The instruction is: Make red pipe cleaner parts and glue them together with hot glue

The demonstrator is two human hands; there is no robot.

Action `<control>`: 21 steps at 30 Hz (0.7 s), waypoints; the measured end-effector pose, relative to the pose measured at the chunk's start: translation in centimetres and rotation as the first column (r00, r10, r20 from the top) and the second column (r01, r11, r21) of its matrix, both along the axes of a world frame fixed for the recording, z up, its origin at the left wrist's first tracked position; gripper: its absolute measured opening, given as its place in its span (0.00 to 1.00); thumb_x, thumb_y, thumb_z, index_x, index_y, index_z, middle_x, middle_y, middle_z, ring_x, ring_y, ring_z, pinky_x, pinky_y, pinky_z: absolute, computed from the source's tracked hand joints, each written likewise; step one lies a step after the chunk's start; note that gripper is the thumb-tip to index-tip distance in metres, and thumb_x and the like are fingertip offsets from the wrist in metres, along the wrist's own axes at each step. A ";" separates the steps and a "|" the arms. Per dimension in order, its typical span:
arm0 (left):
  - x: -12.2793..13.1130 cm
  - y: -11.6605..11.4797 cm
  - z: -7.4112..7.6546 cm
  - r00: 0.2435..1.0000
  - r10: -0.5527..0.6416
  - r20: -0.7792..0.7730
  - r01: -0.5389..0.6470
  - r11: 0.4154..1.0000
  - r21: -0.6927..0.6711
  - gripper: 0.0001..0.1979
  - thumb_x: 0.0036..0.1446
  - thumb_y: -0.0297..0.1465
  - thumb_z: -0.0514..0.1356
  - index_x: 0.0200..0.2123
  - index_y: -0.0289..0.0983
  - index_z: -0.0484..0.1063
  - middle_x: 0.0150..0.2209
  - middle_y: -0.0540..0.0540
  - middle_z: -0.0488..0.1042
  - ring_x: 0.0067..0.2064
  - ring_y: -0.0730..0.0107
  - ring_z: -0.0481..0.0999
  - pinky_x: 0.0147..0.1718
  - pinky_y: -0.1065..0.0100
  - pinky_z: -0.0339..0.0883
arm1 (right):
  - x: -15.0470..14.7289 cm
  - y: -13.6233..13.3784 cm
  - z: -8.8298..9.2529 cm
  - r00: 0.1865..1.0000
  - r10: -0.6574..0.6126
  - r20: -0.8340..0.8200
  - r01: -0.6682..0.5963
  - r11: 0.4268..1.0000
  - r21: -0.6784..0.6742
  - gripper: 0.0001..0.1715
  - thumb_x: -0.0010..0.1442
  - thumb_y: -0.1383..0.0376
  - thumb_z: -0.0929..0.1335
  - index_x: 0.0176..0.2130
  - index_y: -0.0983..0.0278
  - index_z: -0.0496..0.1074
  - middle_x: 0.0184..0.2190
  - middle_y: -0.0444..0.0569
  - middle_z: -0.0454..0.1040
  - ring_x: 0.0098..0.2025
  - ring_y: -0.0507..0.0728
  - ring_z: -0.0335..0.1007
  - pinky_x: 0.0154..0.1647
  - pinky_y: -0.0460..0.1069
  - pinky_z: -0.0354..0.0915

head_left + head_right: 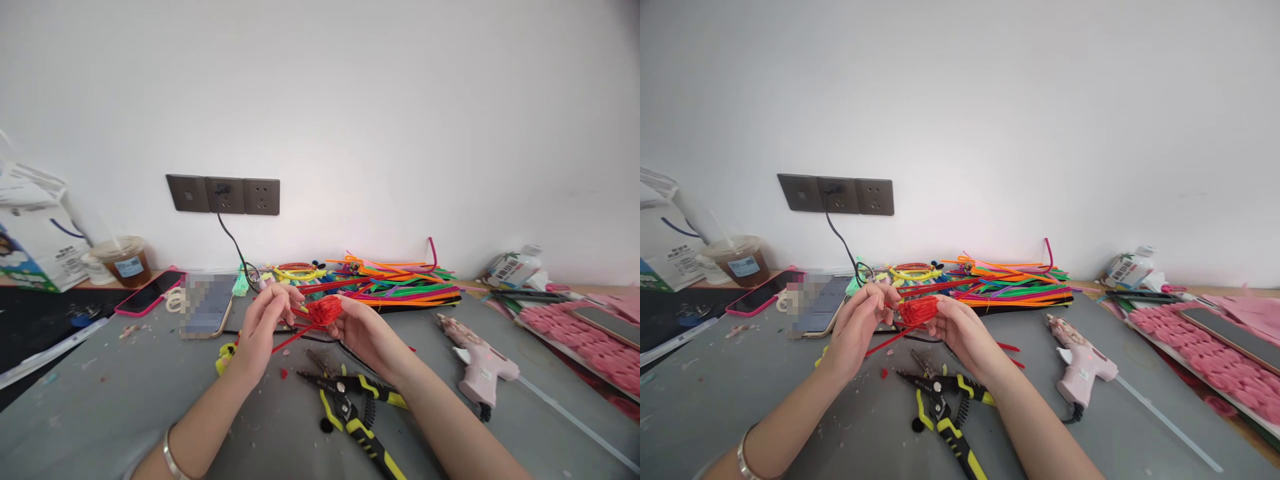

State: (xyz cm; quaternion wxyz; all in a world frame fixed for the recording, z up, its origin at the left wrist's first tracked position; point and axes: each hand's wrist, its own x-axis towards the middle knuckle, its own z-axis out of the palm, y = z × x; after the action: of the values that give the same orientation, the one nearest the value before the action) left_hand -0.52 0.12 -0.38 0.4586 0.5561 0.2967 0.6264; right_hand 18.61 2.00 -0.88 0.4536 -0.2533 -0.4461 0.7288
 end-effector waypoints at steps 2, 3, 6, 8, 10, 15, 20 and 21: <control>0.0 0.1 0.1 0.999 0.025 -0.046 -0.024 0.999 0.026 0.12 0.66 0.36 0.55 0.31 0.38 0.72 0.39 0.47 0.71 0.32 0.72 0.67 0.32 0.69 0.64 | 0.0 0.1 0.0 1.000 0.006 -0.001 -0.006 1.000 -0.002 0.14 0.60 0.55 0.71 0.37 0.64 0.78 0.34 0.48 0.74 0.33 0.53 0.64 0.36 0.47 0.62; 0.0 0.1 0.1 0.996 0.044 -0.077 -0.041 0.998 0.048 0.11 0.65 0.36 0.56 0.32 0.38 0.73 0.39 0.46 0.72 0.32 0.72 0.67 0.32 0.69 0.64 | 0.0 0.1 -0.1 1.000 0.007 -0.004 -0.007 1.000 -0.003 0.14 0.61 0.55 0.71 0.37 0.64 0.78 0.34 0.48 0.74 0.33 0.53 0.64 0.36 0.47 0.62; 0.0 0.2 0.3 0.983 0.102 -0.151 -0.084 0.989 0.120 0.09 0.63 0.34 0.59 0.32 0.38 0.75 0.37 0.45 0.73 0.37 0.69 0.70 0.34 0.69 0.65 | 0.0 0.1 0.0 1.000 0.001 -0.013 -0.001 1.000 -0.014 0.13 0.60 0.56 0.71 0.37 0.63 0.79 0.35 0.48 0.75 0.34 0.53 0.64 0.36 0.47 0.62; 0.0 0.3 0.3 0.980 0.114 -0.162 -0.093 0.987 0.133 0.07 0.62 0.34 0.61 0.33 0.39 0.75 0.37 0.45 0.73 0.41 0.66 0.71 0.35 0.69 0.66 | 0.0 0.1 0.1 1.000 -0.002 -0.012 0.001 1.000 -0.025 0.13 0.60 0.56 0.72 0.37 0.63 0.79 0.35 0.48 0.75 0.34 0.53 0.64 0.36 0.47 0.62; 0.0 0.3 0.3 0.981 0.109 -0.161 -0.091 0.990 0.111 0.07 0.61 0.34 0.61 0.32 0.39 0.75 0.37 0.45 0.73 0.42 0.65 0.72 0.35 0.69 0.67 | -0.1 0.0 0.2 1.000 -0.006 -0.006 0.006 0.999 -0.033 0.13 0.59 0.55 0.72 0.36 0.63 0.79 0.35 0.48 0.75 0.34 0.53 0.64 0.36 0.48 0.62; 0.1 0.3 0.4 0.983 0.107 -0.151 -0.095 0.992 0.085 0.08 0.60 0.35 0.62 0.31 0.38 0.74 0.36 0.44 0.73 0.42 0.65 0.72 0.37 0.68 0.67 | -0.2 -0.1 0.4 1.000 -0.015 0.003 0.015 0.999 -0.050 0.15 0.57 0.54 0.73 0.35 0.64 0.79 0.34 0.48 0.76 0.33 0.53 0.65 0.36 0.48 0.62; 0.2 0.1 0.5 0.989 0.079 -0.128 -0.075 0.997 0.029 0.10 0.60 0.36 0.62 0.29 0.37 0.70 0.36 0.45 0.71 0.40 0.66 0.71 0.36 0.69 0.66 | -0.2 -0.2 0.5 1.000 -0.011 0.008 0.011 0.999 -0.038 0.15 0.57 0.54 0.73 0.36 0.64 0.79 0.34 0.48 0.76 0.33 0.53 0.65 0.36 0.48 0.62; 0.2 0.1 0.5 0.991 0.066 -0.118 -0.065 0.998 0.011 0.11 0.61 0.36 0.61 0.28 0.37 0.69 0.37 0.45 0.71 0.38 0.67 0.70 0.35 0.69 0.66 | -0.2 -0.2 0.6 1.000 -0.009 0.011 0.009 0.999 -0.033 0.15 0.58 0.54 0.72 0.36 0.63 0.79 0.34 0.48 0.76 0.33 0.54 0.65 0.36 0.48 0.62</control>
State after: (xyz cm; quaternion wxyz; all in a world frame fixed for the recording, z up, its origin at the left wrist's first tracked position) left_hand -0.33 0.21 0.13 0.4173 0.5837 0.3392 0.6083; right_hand 18.39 1.82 -0.32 0.4502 -0.2668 -0.4354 0.7325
